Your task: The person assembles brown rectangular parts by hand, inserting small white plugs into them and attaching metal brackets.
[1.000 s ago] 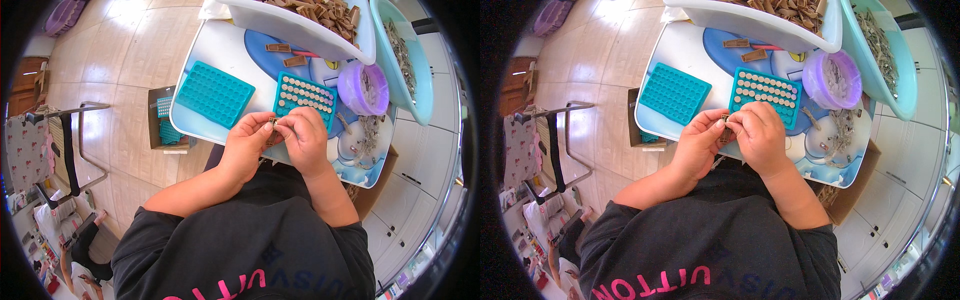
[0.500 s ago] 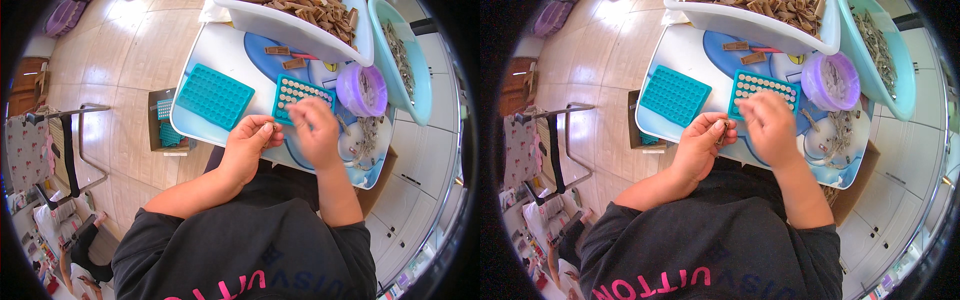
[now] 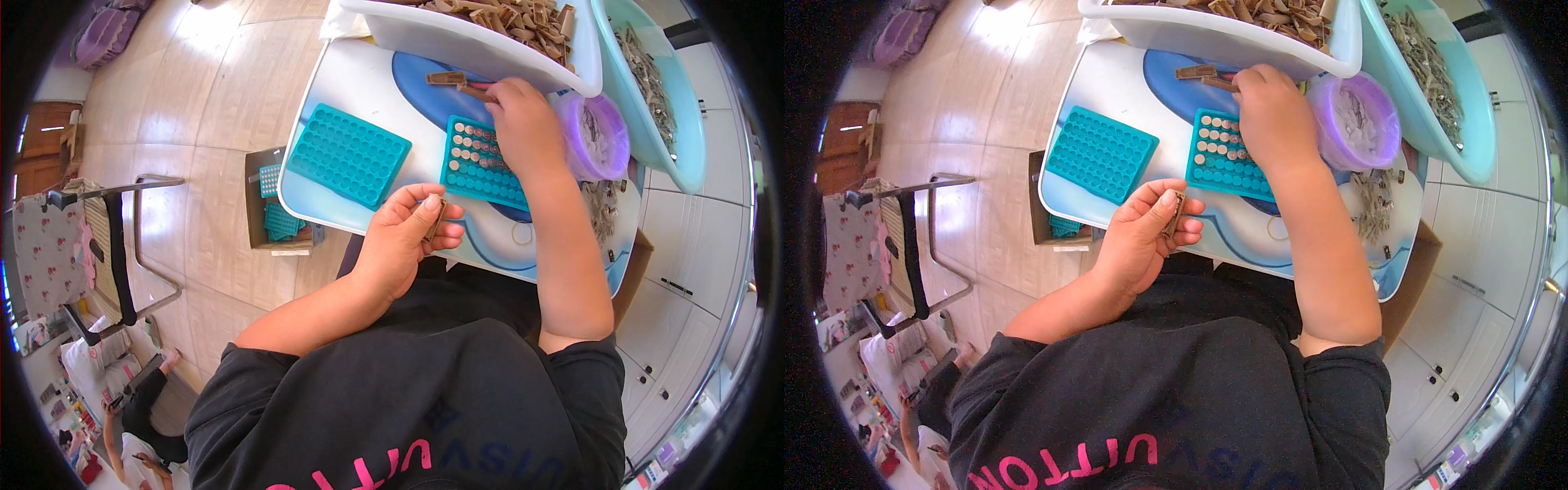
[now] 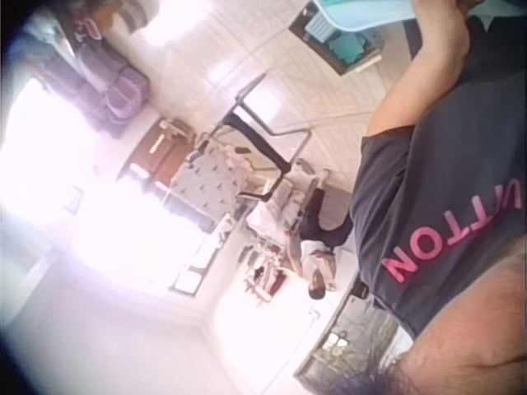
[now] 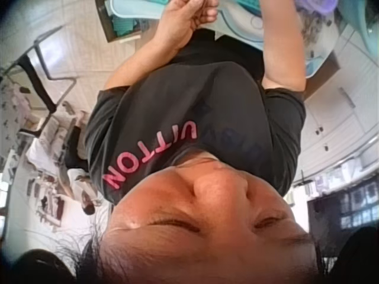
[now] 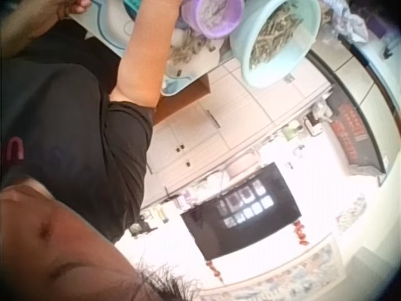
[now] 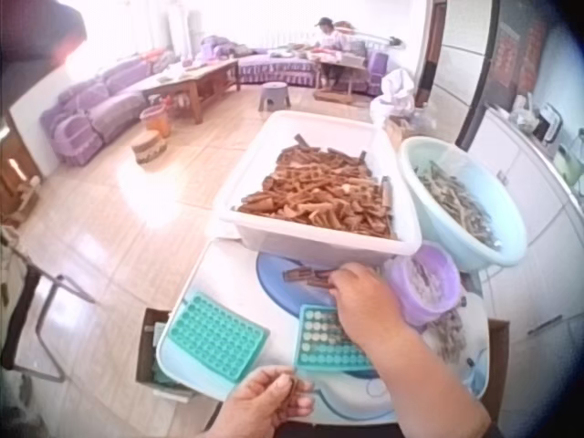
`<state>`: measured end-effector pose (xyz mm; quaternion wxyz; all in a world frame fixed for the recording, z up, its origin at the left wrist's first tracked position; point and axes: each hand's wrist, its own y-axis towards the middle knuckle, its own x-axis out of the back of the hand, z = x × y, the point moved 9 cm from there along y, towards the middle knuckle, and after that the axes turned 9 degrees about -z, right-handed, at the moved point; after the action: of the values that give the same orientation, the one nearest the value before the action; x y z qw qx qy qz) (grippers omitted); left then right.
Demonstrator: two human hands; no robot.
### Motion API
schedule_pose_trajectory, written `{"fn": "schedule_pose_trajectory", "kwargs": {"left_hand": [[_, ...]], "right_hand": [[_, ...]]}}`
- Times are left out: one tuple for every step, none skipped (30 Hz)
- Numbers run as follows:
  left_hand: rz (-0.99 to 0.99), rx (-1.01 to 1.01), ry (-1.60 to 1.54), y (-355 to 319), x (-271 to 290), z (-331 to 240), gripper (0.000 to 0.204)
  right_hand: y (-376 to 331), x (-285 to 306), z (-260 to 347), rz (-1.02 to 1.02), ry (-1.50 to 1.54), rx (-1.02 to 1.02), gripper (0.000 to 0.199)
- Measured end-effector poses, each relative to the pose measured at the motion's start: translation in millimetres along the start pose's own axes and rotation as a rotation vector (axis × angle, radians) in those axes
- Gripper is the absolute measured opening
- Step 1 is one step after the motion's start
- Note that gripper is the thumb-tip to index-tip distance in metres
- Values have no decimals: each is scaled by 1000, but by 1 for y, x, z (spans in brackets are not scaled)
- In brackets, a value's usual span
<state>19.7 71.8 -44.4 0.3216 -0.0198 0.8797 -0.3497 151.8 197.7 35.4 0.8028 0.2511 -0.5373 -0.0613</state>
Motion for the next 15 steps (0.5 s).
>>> {"fn": "schedule_pose_trajectory", "kwargs": {"left_hand": [[-4, 9, 14, 0, 0, 1, 19], [-5, 7, 17, -1, 1, 1, 19], [-9, 25, 30, -2, 2, 3, 19], [0, 49, 46, -3, 0, 7, 19], [2, 50, 52, -3, -1, 8, 19], [1, 49, 54, -4, -1, 10, 19], [6, 49, 56, -6, -3, 12, 19], [13, 54, 62, -6, -5, 15, 19], [26, 84, 66, -6, -7, 20, 19], [39, 114, 72, -6, -10, 26, 19], [43, 118, 78, -7, -12, 28, 19], [62, 141, 114, -8, -15, 32, 19], [80, 166, 150, -10, -18, 37, 19], [83, 169, 154, -10, -21, 39, 19], [92, 168, 168, -11, -25, 41, 19]], "right_hand": [[-5, 13, 1, -51, 92, -64, 13], [-11, 27, 9, -53, 95, -65, 13], [-22, 37, 9, 3, 294, -182, 14], [-37, 47, 8, 52, 482, -304, 14], [-52, 58, 8, 47, 482, -307, 14], [-70, 58, 5, 144, 590, -381, 15], [-89, 58, 1, 239, 694, -456, 17], [-101, 65, -5, 232, 690, -462, 17], [-116, 65, -11, 314, 591, -443, 17], [-131, 62, -15, 393, 491, -425, 18], [-138, 67, -16, 348, 388, -347, 19], [-144, 68, -17, 343, 387, -352, 19], [-147, 71, -17, 340, 261, -307, 21], [-149, 73, -16, 338, 135, -262, 23], [-149, 73, -15, 336, 135, -266, 23]]}}
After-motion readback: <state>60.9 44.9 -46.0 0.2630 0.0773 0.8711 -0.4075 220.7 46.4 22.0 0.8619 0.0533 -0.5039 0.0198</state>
